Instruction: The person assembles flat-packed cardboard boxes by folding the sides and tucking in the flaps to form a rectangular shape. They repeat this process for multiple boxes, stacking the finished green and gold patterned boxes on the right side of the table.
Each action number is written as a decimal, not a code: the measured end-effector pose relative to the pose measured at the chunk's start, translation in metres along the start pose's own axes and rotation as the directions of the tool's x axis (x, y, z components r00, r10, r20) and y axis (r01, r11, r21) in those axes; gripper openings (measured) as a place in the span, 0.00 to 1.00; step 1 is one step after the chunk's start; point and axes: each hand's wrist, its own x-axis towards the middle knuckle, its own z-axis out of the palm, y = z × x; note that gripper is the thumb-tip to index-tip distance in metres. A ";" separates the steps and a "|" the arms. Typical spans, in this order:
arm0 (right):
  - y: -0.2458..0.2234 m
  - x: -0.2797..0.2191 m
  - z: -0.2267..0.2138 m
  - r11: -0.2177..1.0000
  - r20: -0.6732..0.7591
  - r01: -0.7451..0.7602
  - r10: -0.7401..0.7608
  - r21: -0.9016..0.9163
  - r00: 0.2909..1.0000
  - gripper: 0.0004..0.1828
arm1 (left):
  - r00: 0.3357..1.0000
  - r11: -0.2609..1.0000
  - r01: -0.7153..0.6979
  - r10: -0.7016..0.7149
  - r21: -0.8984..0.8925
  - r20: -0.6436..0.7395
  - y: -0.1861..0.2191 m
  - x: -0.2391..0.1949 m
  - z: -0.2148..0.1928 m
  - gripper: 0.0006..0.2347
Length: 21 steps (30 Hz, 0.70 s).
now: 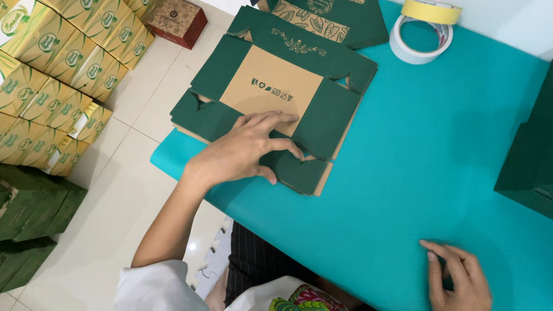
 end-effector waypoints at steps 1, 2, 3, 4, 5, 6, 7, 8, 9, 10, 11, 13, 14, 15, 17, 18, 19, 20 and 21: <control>-0.002 0.001 -0.001 1.000 -0.002 0.001 -0.001 -0.001 1.000 0.13 | 1.000 1.000 -0.001 0.001 0.001 -0.002 0.001 0.001 -0.001 0.25; -0.003 0.002 -0.001 1.000 -0.007 -0.004 0.004 0.025 1.000 0.12 | 1.000 1.000 -0.007 0.007 0.007 -0.004 0.002 0.001 -0.001 0.25; -0.005 0.002 -0.002 0.999 -0.011 -0.008 0.009 0.050 1.000 0.12 | 1.000 1.000 -0.013 0.013 0.011 -0.006 0.003 0.002 -0.002 0.25; -0.004 0.002 -0.002 0.999 -0.013 -0.008 0.009 0.048 1.000 0.12 | 1.000 1.000 -0.015 0.015 0.011 -0.008 0.003 0.004 -0.002 0.25; -0.003 0.002 -0.002 0.999 -0.005 -0.010 0.010 0.043 1.000 0.12 | 1.000 1.000 0.011 -0.011 -0.027 0.010 0.002 0.005 -0.002 0.25; -0.002 0.002 -0.001 0.999 0.002 -0.011 0.011 0.039 1.000 0.13 | 0.999 0.997 0.037 -0.035 -0.064 0.028 0.001 0.006 -0.003 0.24; -0.001 0.001 0.000 0.999 0.003 -0.010 0.010 0.038 1.000 0.13 | 0.999 0.997 0.038 -0.036 -0.065 0.027 0.001 0.006 -0.003 0.24; 0.000 0.001 0.001 0.999 -0.021 0.008 -0.008 0.041 1.000 0.12 | 0.999 0.996 0.033 -0.031 -0.082 0.026 0.000 0.006 -0.004 0.24; 0.001 0.001 0.002 0.999 -0.044 0.027 -0.025 0.042 0.999 0.12 | 0.999 0.995 0.028 -0.025 -0.099 0.026 0.000 0.006 -0.005 0.24; 0.001 0.000 0.002 0.999 -0.043 0.028 -0.027 0.041 0.999 0.12 | 0.999 0.995 0.029 -0.027 -0.100 0.025 -0.001 0.006 -0.005 0.24; 0.001 0.000 0.002 0.999 -0.043 0.017 -0.015 0.046 0.999 0.12 | 0.999 0.993 0.038 -0.033 -0.114 0.040 -0.001 0.006 -0.005 0.24; 0.000 0.000 0.002 0.999 -0.044 0.008 -0.006 0.049 0.999 0.12 | 0.998 0.991 0.047 -0.041 -0.128 0.053 -0.001 0.007 -0.007 0.23; 0.000 0.001 0.001 0.998 -0.044 0.013 -0.010 0.055 0.999 0.12 | 0.999 0.991 0.020 -0.014 -0.134 0.042 -0.001 0.007 -0.009 0.24; -0.001 0.001 0.001 0.998 -0.045 0.016 -0.014 0.060 0.999 0.12 | 0.999 0.990 -0.009 0.014 -0.140 0.031 0.000 0.007 -0.010 0.24; -0.001 0.001 0.001 0.998 -0.036 -0.002 0.004 0.062 0.999 0.12 | 0.998 0.988 0.004 0.006 -0.152 0.061 0.001 0.006 -0.013 0.24; -0.001 0.000 0.001 0.998 -0.025 -0.021 0.023 0.064 0.999 0.12 | 0.996 0.987 0.017 -0.002 -0.163 0.091 0.002 0.005 -0.015 0.23; -0.001 0.001 0.001 0.998 -0.025 -0.022 0.024 0.064 0.999 0.12 | 0.996 0.987 0.017 -0.002 -0.163 0.092 0.003 0.005 -0.018 0.23; -0.002 0.001 0.000 0.999 -0.033 -0.002 0.004 0.052 0.999 0.12 | 0.992 0.985 0.028 -0.006 -0.171 0.124 0.005 0.005 -0.020 0.20; -0.002 0.001 0.000 0.999 -0.040 0.018 -0.016 0.040 0.999 0.12 | 0.988 0.983 0.039 -0.011 -0.179 0.156 0.007 0.004 -0.023 0.17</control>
